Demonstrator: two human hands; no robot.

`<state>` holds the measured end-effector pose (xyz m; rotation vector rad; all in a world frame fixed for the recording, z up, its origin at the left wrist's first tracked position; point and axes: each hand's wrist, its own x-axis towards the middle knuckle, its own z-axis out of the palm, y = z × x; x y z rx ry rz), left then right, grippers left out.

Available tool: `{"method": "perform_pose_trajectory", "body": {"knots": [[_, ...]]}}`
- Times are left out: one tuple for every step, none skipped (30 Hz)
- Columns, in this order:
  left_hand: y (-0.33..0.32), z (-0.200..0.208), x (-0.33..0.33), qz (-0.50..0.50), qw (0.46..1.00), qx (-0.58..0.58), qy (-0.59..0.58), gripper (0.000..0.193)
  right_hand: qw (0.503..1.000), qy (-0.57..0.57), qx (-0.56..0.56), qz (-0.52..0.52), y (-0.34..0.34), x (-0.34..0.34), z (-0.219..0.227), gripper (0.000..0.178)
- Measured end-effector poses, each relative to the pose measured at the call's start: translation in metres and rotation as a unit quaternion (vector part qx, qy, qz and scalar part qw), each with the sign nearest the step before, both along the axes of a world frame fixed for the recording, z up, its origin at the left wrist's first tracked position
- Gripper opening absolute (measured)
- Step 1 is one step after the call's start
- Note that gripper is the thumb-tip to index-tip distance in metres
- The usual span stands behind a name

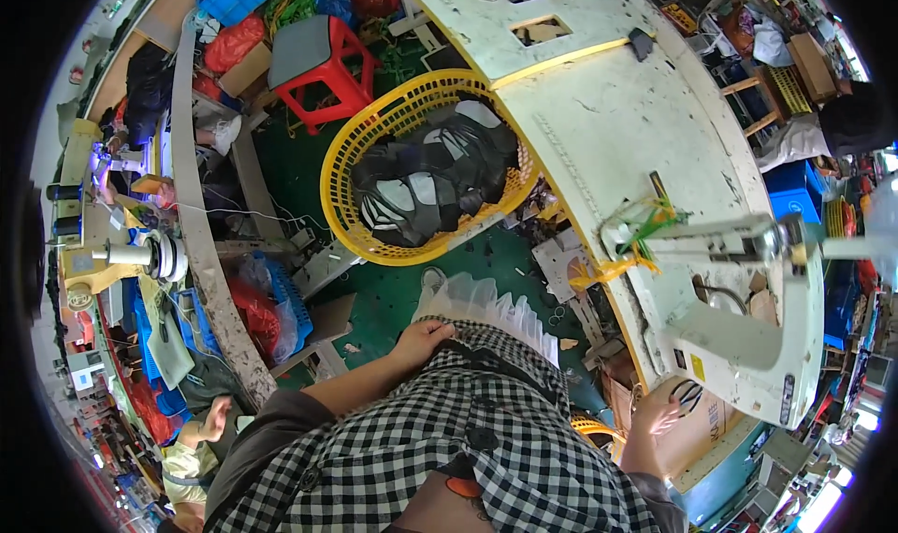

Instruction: The recorder is stitching and preparing shoe components using an industrial sewing machine in a manufacturing facility.

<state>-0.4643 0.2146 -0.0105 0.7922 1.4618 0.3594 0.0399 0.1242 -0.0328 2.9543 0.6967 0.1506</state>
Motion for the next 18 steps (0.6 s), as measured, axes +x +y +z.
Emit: {"method": "perform_pose_trajectory", "body": {"knots": [[-0.005, -0.02, -0.011, 0.005, 1.0, -0.004, 0.0, 0.03, 0.993, -0.018, -0.085, 0.074, -0.006, -0.021, -0.012, 0.06], [-0.01, -0.045, -0.024, -0.075, 0.975, 0.192, 0.084, 0.03, 0.986, 0.031, -0.031, 0.159, -0.013, -0.041, -0.032, 0.057], [-0.011, -0.073, -0.041, -0.152, 0.898, 0.377, 0.167, 0.031, 0.966, 0.084, 0.023, 0.244, -0.016, -0.062, -0.051, 0.055], [-0.015, -0.108, -0.07, -0.132, 0.935, 0.249, 0.215, 0.034, 0.945, 0.19, 0.013, 0.266, 0.003, -0.102, -0.054, 0.055], [0.003, -0.108, -0.083, 0.033, 0.973, 0.113, 0.199, 0.034, 0.917, 0.287, 0.001, 0.276, 0.029, -0.143, -0.054, 0.055], [0.033, -0.104, -0.099, 0.193, 0.965, -0.026, 0.175, 0.034, 0.894, 0.34, 0.032, 0.289, 0.051, -0.172, -0.064, 0.057], [0.049, -0.111, -0.125, 0.172, 0.951, 0.028, 0.254, 0.033, 0.864, 0.396, 0.062, 0.303, 0.074, -0.201, -0.081, 0.058], [0.06, -0.118, -0.145, 0.15, 0.929, 0.078, 0.328, 0.038, 0.851, 0.414, 0.059, 0.318, 0.099, -0.222, -0.098, 0.06], [0.075, -0.124, -0.16, 0.153, 0.929, 0.075, 0.329, 0.038, 0.836, 0.432, 0.058, 0.333, 0.129, -0.243, -0.115, 0.062], [0.085, -0.133, -0.176, 0.121, 0.884, 0.123, 0.434, 0.046, 0.822, 0.463, 0.083, 0.319, 0.163, -0.275, -0.116, 0.064], [0.094, -0.142, -0.188, 0.085, 0.828, 0.168, 0.529, 0.059, 0.809, 0.491, 0.108, 0.303, 0.194, -0.301, -0.114, 0.066], [0.105, -0.154, -0.201, 0.089, 0.827, 0.167, 0.53, 0.059, 0.807, 0.492, 0.107, 0.308, 0.222, -0.315, -0.122, 0.066], [0.114, -0.169, -0.216, 0.133, 0.848, 0.085, 0.506, 0.068, 0.825, 0.473, 0.094, 0.294, 0.249, -0.329, -0.132, 0.069], [0.124, -0.183, -0.229, 0.177, 0.862, 0.006, 0.474, 0.08, 0.843, 0.452, 0.084, 0.28, 0.269, -0.337, -0.145, 0.072], [0.128, -0.195, -0.24, 0.185, 0.859, 0.008, 0.477, 0.08, 0.839, 0.455, 0.086, 0.288, 0.288, -0.342, -0.159, 0.072], [0.137, -0.209, -0.24, 0.209, 0.887, -0.014, 0.411, 0.073, 0.87, 0.407, 0.094, 0.263, 0.309, -0.327, -0.185, 0.074], [0.142, -0.218, -0.242, 0.234, 0.908, -0.038, 0.347, 0.065, 0.895, 0.363, 0.101, 0.238, 0.328, -0.318, -0.203, 0.077], [0.145, -0.22, -0.242, 0.222, 0.921, -0.047, 0.318, 0.066, 0.897, 0.359, 0.101, 0.238, 0.344, -0.311, -0.207, 0.077]]}}
